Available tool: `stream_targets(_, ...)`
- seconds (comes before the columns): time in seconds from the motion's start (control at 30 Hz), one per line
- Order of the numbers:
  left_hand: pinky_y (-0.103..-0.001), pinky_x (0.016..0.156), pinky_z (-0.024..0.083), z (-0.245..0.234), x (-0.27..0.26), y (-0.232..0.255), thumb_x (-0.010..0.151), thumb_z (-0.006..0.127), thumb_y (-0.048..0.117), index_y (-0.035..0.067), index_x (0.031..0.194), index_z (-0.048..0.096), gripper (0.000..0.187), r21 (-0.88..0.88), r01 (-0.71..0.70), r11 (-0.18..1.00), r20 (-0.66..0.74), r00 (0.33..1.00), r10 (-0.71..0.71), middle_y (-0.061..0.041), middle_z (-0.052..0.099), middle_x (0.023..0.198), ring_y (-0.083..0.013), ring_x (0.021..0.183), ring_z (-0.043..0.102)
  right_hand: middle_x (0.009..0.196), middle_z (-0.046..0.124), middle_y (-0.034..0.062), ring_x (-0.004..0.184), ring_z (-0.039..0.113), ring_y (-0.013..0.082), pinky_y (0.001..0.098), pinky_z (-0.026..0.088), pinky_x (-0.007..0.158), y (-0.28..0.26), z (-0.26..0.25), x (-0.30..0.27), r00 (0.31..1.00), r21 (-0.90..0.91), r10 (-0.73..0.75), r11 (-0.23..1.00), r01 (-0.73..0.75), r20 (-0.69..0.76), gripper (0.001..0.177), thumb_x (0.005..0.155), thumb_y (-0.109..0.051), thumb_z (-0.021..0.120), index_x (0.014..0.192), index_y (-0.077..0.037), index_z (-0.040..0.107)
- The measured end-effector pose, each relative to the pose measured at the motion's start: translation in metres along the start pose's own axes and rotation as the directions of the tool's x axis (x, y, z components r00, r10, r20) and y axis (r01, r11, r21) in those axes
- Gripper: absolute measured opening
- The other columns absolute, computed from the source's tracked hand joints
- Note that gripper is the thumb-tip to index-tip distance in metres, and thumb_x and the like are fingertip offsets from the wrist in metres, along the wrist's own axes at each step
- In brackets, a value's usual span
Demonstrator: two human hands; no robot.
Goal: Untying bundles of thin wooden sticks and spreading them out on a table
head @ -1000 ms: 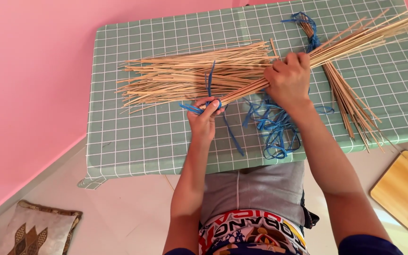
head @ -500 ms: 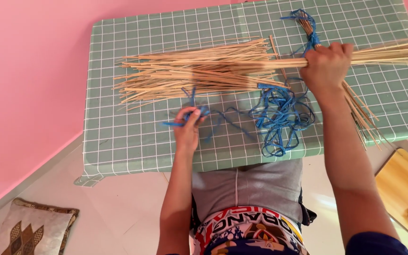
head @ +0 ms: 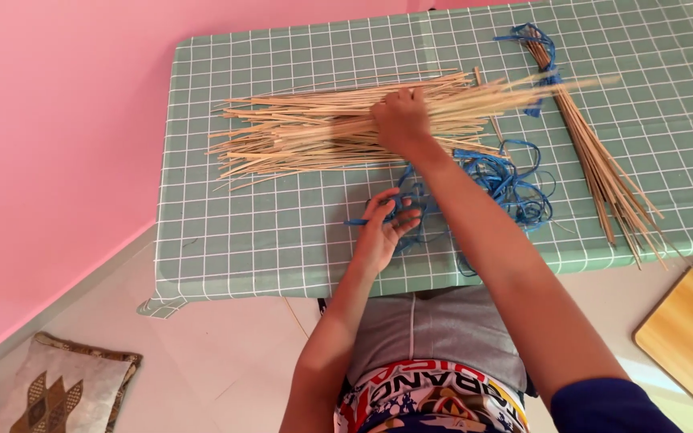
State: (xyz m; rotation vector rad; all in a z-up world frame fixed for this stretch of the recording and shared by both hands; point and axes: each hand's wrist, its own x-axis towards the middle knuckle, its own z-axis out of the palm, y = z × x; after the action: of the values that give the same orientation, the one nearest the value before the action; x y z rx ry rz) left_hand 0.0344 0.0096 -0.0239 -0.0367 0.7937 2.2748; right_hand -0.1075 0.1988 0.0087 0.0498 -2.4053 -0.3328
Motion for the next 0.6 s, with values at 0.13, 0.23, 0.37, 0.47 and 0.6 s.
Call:
stream_targets(0.13,-0.050,0.088,0.065,-0.009,0.007,-0.003,0.102,0.059,0.012,0.011,0.130,0.062,0.028,-0.041,0.010,0.999,-0.004,1.000,-0.010,-0.023,0.071,0.113,-0.0386,0.096,0.075,0.087,0.062,0.0069,0.083,0.057,0.0311,0.0499,0.038,0.078,-0.006,-0.001,-0.005,0.980,0.080,0.012,0.996,-0.028,0.201,0.032,0.059,-0.016,0.073,0.091,-0.019,0.072)
stream_targets(0.23,-0.047,0.087,0.066,-0.007,0.001,-0.002,0.100,0.058,0.010,0.014,0.131,0.061,0.031,-0.062,0.012,0.998,-0.021,1.000,-0.013,-0.020,0.070,0.111,-0.0359,0.095,0.076,0.101,0.059,0.0101,0.095,0.059,0.0351,0.0503,0.039,0.083,-0.005,-0.033,-0.006,0.960,0.223,0.000,0.973,-0.065,0.280,0.089,0.054,-0.011,0.074,0.141,-0.021,0.056)
stream_targets(0.37,-0.047,0.086,0.066,-0.001,-0.002,0.005,0.096,0.058,0.006,0.012,0.133,0.061,0.037,-0.043,-0.008,0.999,-0.005,1.000,0.007,-0.020,0.069,0.113,-0.0358,0.096,0.075,0.113,0.056,0.0107,0.110,0.057,0.0338,0.0543,0.036,0.097,0.015,-0.066,-0.011,0.962,0.235,-0.017,0.971,-0.049,0.271,0.098,0.055,-0.022,0.083,0.149,-0.025,0.053)
stream_targets(0.47,-0.047,0.086,0.065,-0.006,0.000,0.005,0.095,0.057,0.012,0.011,0.139,0.060,0.044,-0.051,-0.003,0.999,0.048,0.999,0.005,-0.020,0.068,0.117,-0.0359,0.099,0.074,0.130,0.056,0.0129,0.126,0.054,0.0323,0.0495,0.035,0.105,0.043,-0.095,-0.041,0.993,0.376,0.004,0.926,-0.048,0.116,0.072,0.075,-0.043,0.079,0.143,-0.027,0.063)
stream_targets(0.6,-0.044,0.087,0.063,0.006,-0.015,0.015,0.091,0.044,0.048,0.012,0.158,0.042,0.076,-0.030,-0.148,0.989,0.111,0.982,0.150,-0.017,0.066,0.120,-0.0305,0.108,0.069,0.124,0.063,0.0198,0.121,0.062,0.0390,0.0463,0.046,0.102,0.073,-0.166,-0.101,0.974,0.369,0.141,0.908,-0.199,0.179,0.049,0.090,-0.052,0.075,0.132,-0.026,0.074)
